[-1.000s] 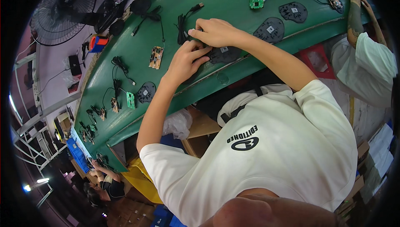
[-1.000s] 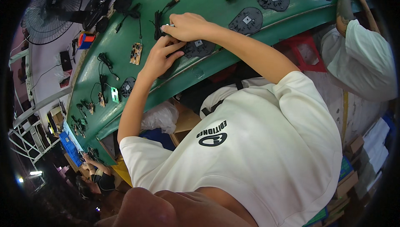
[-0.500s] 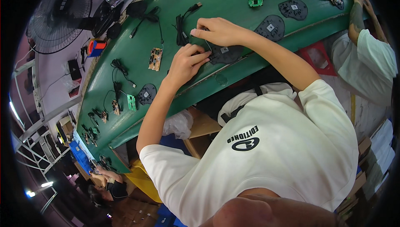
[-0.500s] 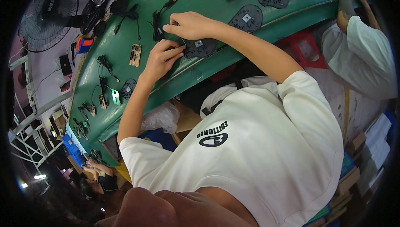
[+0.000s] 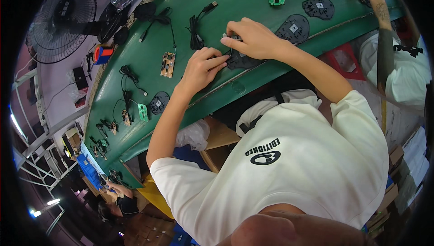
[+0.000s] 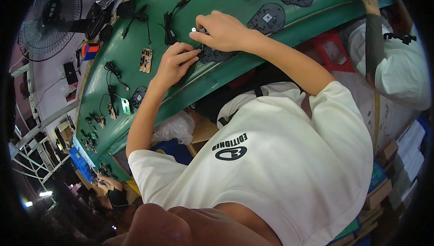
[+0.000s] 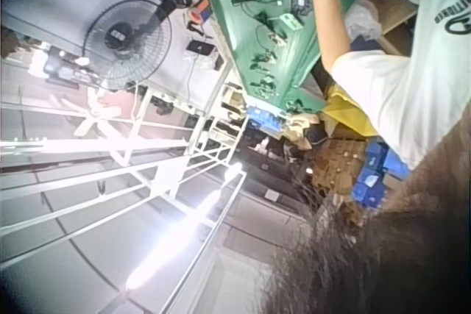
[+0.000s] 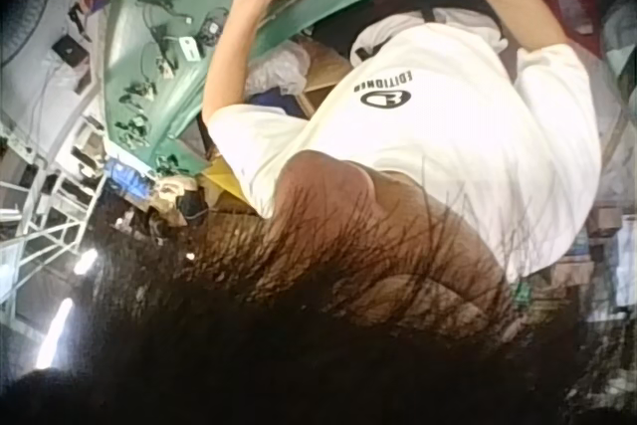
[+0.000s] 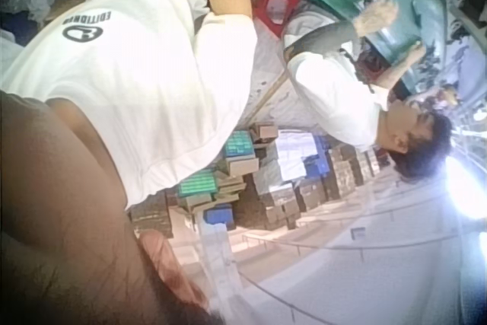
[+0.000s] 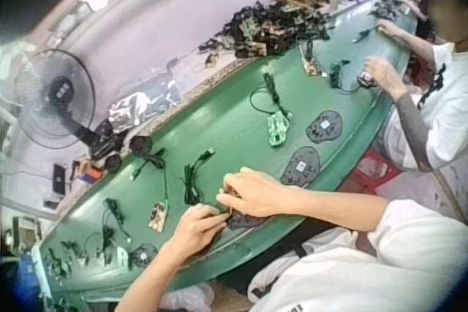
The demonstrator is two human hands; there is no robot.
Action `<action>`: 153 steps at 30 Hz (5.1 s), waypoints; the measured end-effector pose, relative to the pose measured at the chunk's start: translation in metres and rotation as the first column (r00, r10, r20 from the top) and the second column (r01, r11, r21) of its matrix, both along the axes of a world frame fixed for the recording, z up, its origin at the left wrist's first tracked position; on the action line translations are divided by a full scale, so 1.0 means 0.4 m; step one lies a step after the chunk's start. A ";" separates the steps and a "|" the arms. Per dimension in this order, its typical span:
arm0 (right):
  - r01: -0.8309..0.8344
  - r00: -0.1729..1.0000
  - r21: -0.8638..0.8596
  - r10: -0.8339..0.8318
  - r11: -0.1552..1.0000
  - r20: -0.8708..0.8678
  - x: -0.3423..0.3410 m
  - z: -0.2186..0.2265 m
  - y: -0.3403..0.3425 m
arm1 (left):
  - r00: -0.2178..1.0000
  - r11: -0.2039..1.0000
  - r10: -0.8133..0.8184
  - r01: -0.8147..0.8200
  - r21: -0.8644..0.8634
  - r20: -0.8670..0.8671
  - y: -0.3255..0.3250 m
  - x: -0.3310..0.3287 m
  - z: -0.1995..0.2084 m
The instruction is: The person retrieves mouse baseplates and circuit boards, arranges them along the assembly table, and fits the circuit boards and cables into the mouse baseplates by hand.
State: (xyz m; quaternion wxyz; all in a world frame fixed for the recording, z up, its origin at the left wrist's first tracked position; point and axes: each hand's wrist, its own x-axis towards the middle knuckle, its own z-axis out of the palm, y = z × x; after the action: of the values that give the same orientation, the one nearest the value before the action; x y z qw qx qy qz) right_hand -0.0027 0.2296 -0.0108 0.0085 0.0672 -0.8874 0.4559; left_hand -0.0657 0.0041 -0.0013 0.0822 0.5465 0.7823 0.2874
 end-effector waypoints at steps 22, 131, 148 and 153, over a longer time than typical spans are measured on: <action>-0.118 0.966 -0.209 0.161 0.971 0.203 -0.071 -0.003 0.006 | 0.998 0.992 0.000 0.009 -0.130 0.068 -0.007 -0.024 0.016; -0.058 0.989 0.161 0.079 0.985 -0.128 0.097 0.004 0.038 | 0.947 0.940 0.320 -0.318 -0.127 -0.003 0.033 0.075 0.055; 0.148 0.984 0.113 -0.135 0.982 -0.117 0.092 0.004 -0.025 | 0.940 0.936 0.339 -0.334 -0.110 0.028 0.019 0.073 0.035; 0.143 0.988 0.128 -0.133 0.981 -0.083 0.092 0.006 -0.018 | 0.904 0.915 0.402 -0.404 -0.011 0.144 0.012 0.078 0.016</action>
State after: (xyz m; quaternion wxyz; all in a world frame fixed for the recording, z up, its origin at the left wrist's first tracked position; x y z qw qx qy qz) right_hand 0.0341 0.2225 -0.0083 0.0686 0.0229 -0.9175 0.3910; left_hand -0.0343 0.0087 0.0050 0.0719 0.3518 0.8676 0.3441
